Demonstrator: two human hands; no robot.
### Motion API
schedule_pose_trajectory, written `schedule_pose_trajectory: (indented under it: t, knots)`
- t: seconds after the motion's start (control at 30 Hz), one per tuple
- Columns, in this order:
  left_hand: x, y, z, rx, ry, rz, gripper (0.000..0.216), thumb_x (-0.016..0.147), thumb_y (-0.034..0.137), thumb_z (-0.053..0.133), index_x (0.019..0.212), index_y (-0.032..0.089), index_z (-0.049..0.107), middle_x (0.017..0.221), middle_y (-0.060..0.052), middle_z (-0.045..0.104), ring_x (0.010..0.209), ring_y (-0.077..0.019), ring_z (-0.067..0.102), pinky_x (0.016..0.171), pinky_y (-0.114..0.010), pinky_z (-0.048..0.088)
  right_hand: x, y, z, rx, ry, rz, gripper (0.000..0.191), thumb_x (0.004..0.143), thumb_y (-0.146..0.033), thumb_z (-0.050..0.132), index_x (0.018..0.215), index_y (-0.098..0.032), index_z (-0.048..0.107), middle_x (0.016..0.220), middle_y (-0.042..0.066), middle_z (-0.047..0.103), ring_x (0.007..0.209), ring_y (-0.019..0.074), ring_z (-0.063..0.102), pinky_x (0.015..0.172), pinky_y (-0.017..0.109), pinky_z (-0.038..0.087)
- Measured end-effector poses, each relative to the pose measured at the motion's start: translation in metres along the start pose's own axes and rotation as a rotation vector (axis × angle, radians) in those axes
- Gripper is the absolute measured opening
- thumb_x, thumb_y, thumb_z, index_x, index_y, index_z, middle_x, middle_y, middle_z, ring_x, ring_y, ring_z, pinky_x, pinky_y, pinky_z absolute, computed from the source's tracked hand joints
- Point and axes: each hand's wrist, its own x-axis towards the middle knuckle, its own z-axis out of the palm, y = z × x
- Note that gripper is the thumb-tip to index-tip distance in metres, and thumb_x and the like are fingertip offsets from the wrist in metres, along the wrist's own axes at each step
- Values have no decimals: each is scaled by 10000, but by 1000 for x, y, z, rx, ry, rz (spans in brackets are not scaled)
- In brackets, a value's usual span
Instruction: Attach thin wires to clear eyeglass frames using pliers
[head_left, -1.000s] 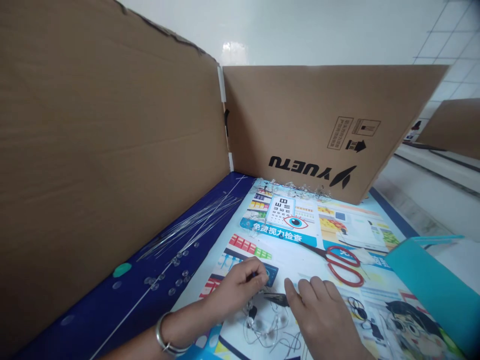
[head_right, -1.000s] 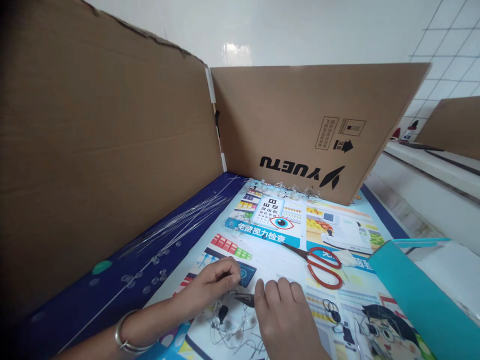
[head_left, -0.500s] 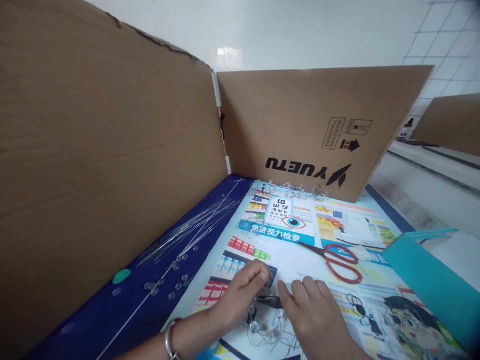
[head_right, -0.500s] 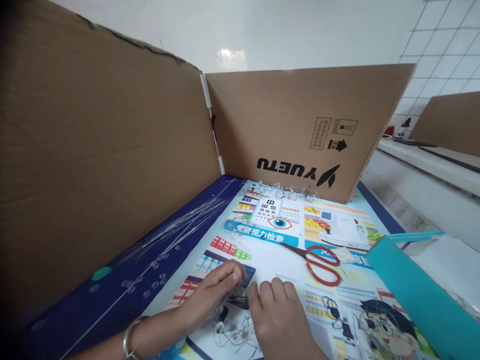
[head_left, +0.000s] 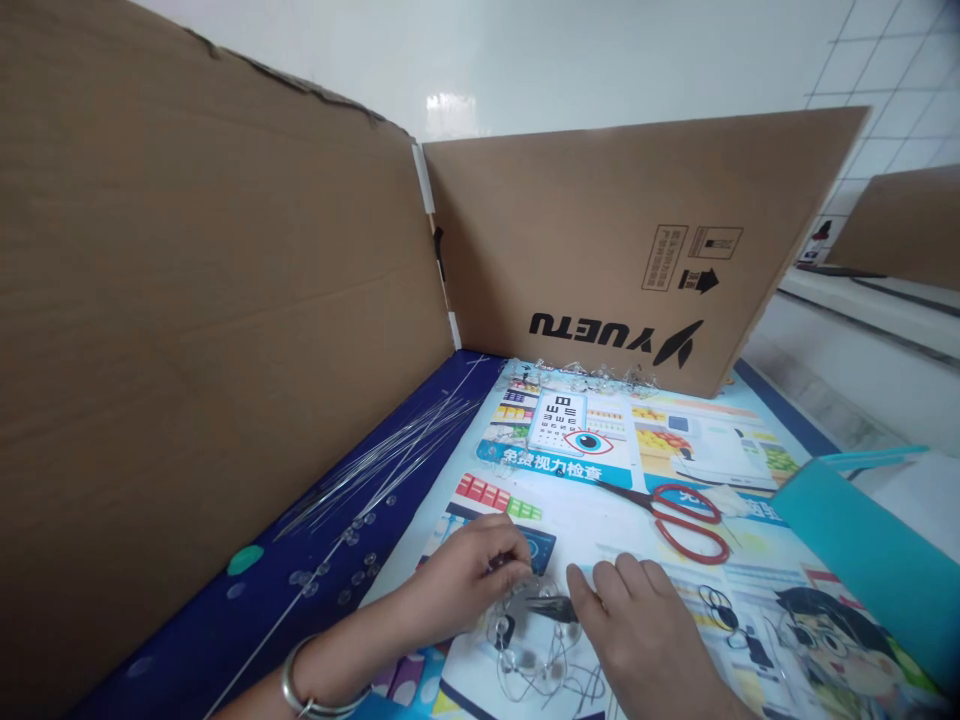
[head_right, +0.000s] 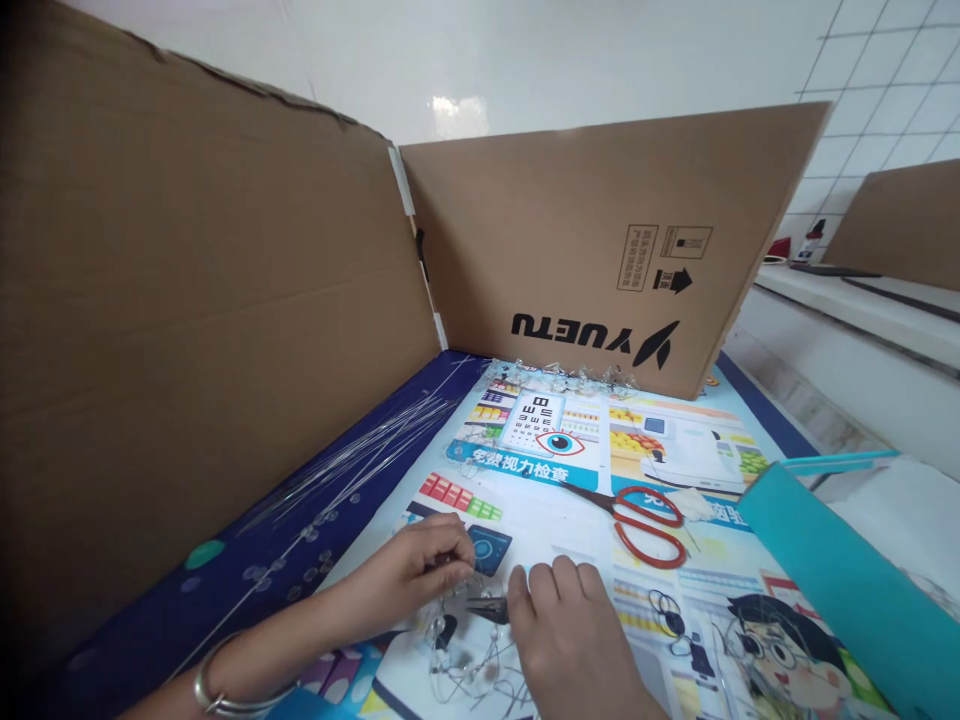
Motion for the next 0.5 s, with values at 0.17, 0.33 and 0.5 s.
schedule_pose_trajectory:
  t: [0.17,0.33,0.5]
  knots:
    - [-3,12,-4,116,29,25,80,798,121,556,748,177,586,750,1,575,748,-149,529,668,-237,382,1,-3,-1,-9,-37,5,346,727,-127,518,1071,-139,550,770,52,500,702,220,429,627,379,303]
    - [-4,19,0,199,9,11,85,805,145,552,752,193,597,729,7,603,720,-151,540,649,-233,379,1,-3,-2,16,-48,20,334,694,-134,572,1027,-156,561,766,38,508,696,210,425,613,368,295]
    - [-6,19,4,192,7,-61,106,834,164,512,781,200,596,729,4,610,714,-155,542,646,-227,386,2,-2,-5,38,-18,35,313,663,-117,598,971,-160,571,746,33,512,683,204,422,609,362,289]
